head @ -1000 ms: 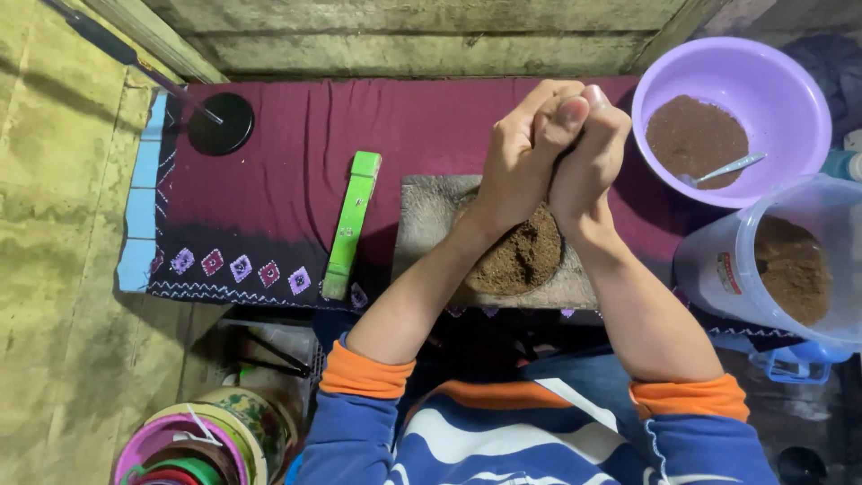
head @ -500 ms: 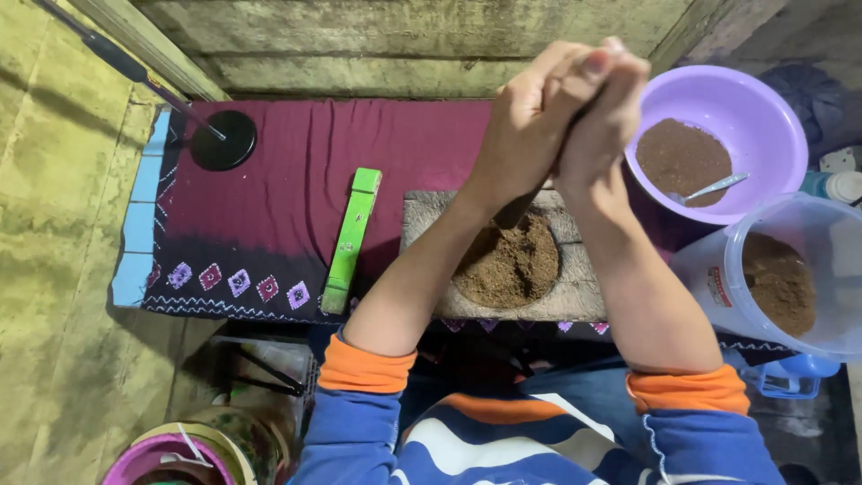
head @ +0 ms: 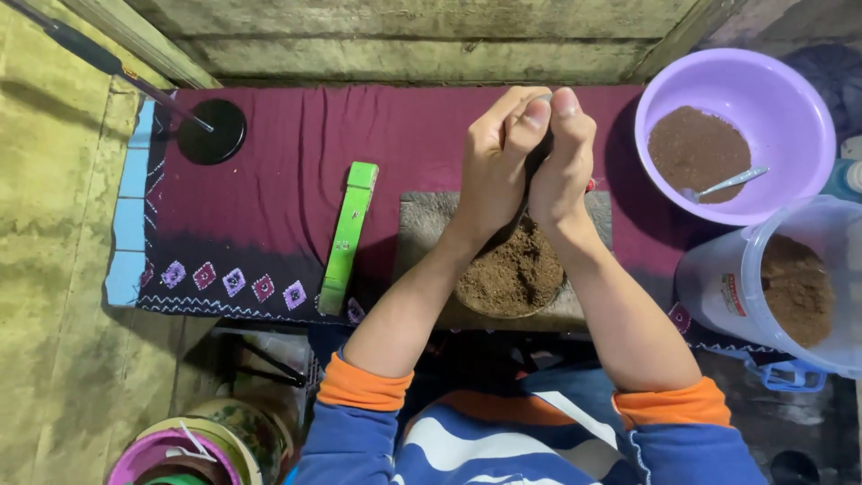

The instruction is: Pounding and grinding brown powder on a stone slab using a stone pestle to achieve a finer consistency.

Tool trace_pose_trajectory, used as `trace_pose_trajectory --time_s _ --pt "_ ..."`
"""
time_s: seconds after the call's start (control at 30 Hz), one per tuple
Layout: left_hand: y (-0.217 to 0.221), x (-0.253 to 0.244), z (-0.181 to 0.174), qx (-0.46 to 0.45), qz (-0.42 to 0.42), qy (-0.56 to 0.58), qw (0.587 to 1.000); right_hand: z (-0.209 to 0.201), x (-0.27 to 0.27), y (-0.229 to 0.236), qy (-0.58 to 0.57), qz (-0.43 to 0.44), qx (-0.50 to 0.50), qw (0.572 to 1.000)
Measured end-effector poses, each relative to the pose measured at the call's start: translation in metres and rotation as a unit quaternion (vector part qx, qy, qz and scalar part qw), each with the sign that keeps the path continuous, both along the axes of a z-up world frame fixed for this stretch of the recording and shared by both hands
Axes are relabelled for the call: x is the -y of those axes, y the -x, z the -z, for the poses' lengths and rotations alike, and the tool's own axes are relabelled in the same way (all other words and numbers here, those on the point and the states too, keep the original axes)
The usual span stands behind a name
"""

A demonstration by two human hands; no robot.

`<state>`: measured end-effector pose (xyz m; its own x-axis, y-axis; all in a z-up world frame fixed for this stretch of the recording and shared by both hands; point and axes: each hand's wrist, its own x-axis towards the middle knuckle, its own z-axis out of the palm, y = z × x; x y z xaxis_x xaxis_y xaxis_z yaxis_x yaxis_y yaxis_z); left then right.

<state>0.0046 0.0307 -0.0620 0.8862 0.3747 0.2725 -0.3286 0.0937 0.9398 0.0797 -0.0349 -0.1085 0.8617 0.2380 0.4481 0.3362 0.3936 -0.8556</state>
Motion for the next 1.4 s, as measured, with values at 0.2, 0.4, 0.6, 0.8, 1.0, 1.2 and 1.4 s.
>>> trace_pose_trajectory --time_s 0.2,0.4,0.6,0.8,1.0,1.2,1.4 --pt "0.024 0.02 0.013 0.058 -0.036 -0.013 0.998 -0.007 0.019 0.036 0.029 0.027 0.076 0.996" --pt "0.033 0.025 -0.004 0.074 -0.013 -0.076 0.994 -0.026 0.03 0.047 0.053 0.058 0.164 0.983" --pt "-0.003 0.002 -0.006 0.055 -0.013 -0.071 0.996 -0.033 0.01 0.023 -0.022 0.015 0.004 1.0" --pt "-0.02 -0.007 0.001 -0.011 -0.055 -0.052 0.997 -0.008 -0.015 -0.011 -0.008 0.016 -0.004 1.0" --pt "-0.007 -0.002 0.009 -0.033 -0.066 -0.024 0.997 0.0 -0.006 -0.001 0.02 -0.039 -0.03 0.999" --pt "0.01 0.001 0.002 0.008 -0.024 -0.031 0.999 -0.003 -0.01 0.002 -0.007 -0.048 -0.063 0.997" --pt "0.029 0.009 -0.013 -0.048 0.01 -0.102 0.994 -0.016 -0.011 0.007 -0.042 -0.058 -0.088 0.994"
